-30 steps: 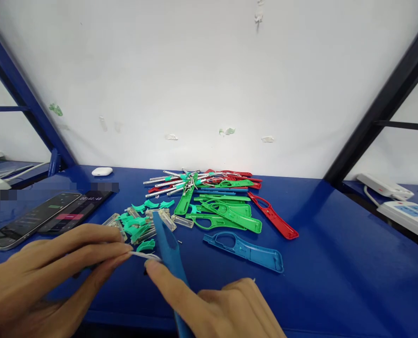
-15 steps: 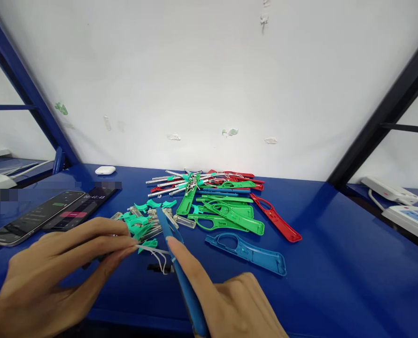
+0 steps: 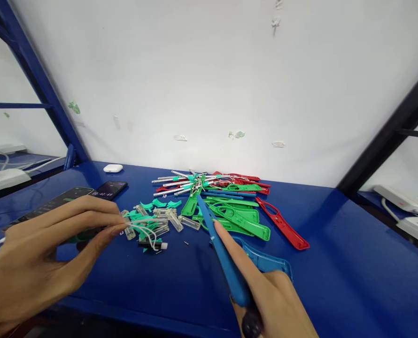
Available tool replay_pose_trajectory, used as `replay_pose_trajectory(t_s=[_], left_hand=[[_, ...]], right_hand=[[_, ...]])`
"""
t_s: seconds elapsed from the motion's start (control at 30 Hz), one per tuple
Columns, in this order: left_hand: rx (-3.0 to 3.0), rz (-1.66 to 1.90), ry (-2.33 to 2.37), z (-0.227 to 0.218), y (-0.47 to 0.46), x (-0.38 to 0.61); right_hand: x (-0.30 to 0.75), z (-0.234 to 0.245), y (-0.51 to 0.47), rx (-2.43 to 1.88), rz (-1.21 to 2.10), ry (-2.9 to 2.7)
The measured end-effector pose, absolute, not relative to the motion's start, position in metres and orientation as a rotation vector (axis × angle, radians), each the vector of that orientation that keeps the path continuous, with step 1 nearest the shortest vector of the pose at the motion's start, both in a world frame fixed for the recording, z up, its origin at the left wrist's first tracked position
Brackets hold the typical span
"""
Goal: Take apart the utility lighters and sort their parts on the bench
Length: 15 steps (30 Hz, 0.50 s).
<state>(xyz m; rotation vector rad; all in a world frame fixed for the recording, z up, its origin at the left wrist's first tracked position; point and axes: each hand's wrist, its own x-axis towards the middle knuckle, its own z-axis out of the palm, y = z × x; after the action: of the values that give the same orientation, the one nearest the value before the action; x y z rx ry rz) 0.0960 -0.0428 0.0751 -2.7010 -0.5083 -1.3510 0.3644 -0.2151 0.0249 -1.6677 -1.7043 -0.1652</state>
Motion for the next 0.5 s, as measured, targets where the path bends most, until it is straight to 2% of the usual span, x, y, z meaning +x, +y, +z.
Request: replay_pose_trajectory(t_s=[0.23, 0.5], left_hand=[[-2.708, -1.341, -0.514, 0.079, -0.040, 0.097], [-2.759, -1.338, -0.517, 0.071, -0.036, 0.100]], right_hand=[[0.376, 0.029, -0.209, -1.627, 0.304, -1.516], [0.373, 0.036, -0.196, -1.662, 0.168, -1.313]])
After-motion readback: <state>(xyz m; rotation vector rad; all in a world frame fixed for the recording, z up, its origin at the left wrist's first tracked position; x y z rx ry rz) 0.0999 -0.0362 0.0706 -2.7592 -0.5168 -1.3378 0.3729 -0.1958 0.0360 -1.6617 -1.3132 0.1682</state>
